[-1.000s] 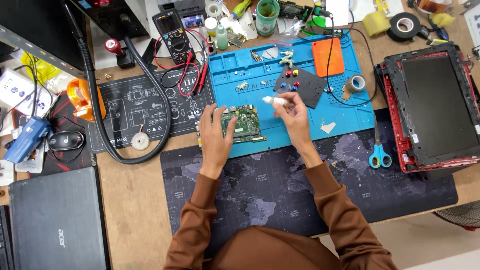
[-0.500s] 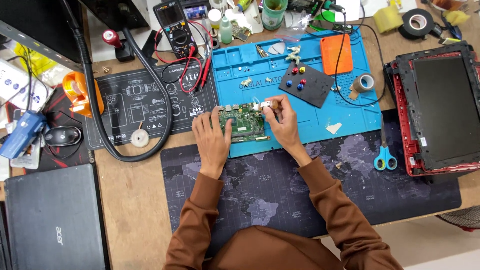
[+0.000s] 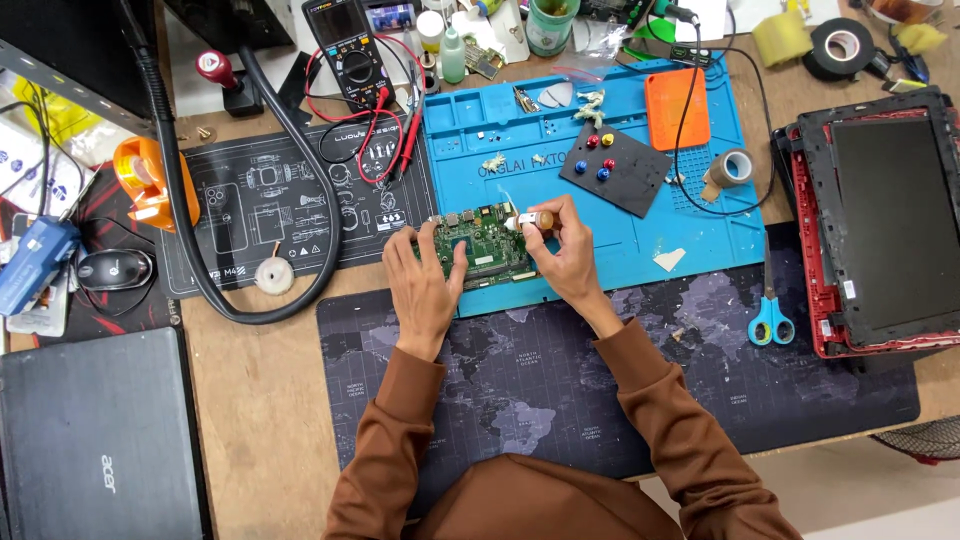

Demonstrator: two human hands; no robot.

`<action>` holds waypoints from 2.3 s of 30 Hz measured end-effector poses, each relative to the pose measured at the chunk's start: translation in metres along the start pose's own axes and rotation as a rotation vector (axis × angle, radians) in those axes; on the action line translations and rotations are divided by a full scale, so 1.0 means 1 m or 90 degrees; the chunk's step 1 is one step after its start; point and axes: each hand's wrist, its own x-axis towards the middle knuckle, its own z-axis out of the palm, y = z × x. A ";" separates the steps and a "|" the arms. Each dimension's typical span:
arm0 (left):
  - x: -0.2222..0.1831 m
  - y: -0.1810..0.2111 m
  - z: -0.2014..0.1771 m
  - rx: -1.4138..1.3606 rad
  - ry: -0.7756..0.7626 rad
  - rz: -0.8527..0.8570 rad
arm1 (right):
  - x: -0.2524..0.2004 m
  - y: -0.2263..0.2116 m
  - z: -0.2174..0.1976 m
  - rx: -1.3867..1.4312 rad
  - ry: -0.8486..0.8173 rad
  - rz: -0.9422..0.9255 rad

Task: Disassembling a laptop and performing component-level repair on the motherboard using a heat gun and tweezers

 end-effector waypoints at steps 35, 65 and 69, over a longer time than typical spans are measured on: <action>0.003 -0.005 0.016 -0.006 -0.135 0.142 | 0.002 0.018 -0.001 0.037 0.033 0.013; 0.043 0.005 -0.044 -0.635 -0.124 -0.258 | 0.002 0.016 -0.002 0.050 0.020 0.017; 0.052 0.001 -0.049 -0.582 -0.100 -0.259 | 0.004 0.013 -0.002 0.050 0.015 0.017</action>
